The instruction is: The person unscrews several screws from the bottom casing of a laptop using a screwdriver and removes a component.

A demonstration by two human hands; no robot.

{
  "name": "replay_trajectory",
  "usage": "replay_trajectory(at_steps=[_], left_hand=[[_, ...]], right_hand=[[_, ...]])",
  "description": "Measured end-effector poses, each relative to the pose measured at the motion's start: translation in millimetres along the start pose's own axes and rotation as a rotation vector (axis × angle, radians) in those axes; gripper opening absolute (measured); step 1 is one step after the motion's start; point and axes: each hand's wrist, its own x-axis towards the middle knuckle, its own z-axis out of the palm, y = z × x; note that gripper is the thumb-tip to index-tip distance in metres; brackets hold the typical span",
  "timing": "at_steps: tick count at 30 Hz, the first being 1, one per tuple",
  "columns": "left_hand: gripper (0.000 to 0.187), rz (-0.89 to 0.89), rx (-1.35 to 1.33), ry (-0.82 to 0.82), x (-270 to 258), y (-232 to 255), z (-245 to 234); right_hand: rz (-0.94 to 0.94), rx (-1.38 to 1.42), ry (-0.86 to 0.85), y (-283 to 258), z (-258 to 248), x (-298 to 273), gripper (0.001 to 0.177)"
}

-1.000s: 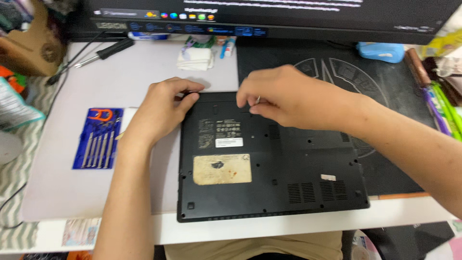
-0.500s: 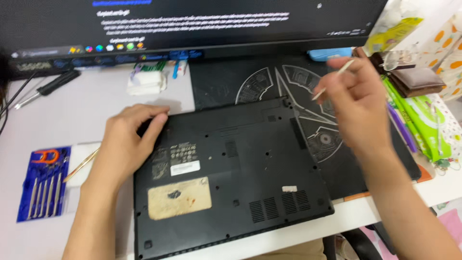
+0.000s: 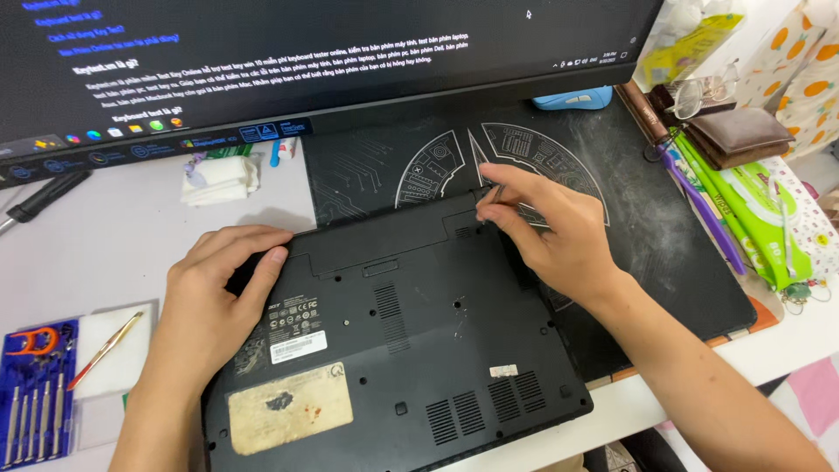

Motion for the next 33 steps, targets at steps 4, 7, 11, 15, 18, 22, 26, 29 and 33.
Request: replay_trajectory(at_steps=[4,7,11,15,18,22,26,29,33], left_hand=[[0.020,-0.016,-0.005,-0.004,1,1,0],[0.019,-0.002,0.014,0.000,0,-1,0],[0.019,0.012,0.010,0.015,-1,-4,2],[0.018,0.043,0.028,0.018,-1,-5,2],[0.016,0.278,0.187,0.050,1,5,-3],[0.013,0.379,0.043,0.101,23,53,6],[0.020,0.262,-0.185,-0.165,52,80,29],[0.023,0.264,-0.272,-0.260,75,89,50],[0.049,0.314,-0.424,-0.361,92,102,76]], right_hand=[[-0.059,0.021,0.046,2,2,1,0.040],[0.010,-0.018,0.130,3,5,0,0.034],[0.047,-0.035,0.144,6,7,-3,0.037],[0.080,-0.030,0.155,6,8,-7,0.039],[-0.035,-0.066,0.154,20,9,-14,0.041],[-0.082,0.014,0.173,23,9,-11,0.039],[-0.158,-0.040,0.150,24,6,-8,0.038],[-0.188,-0.067,0.141,21,4,-4,0.037],[-0.176,-0.119,0.129,21,0,-5,0.030]])
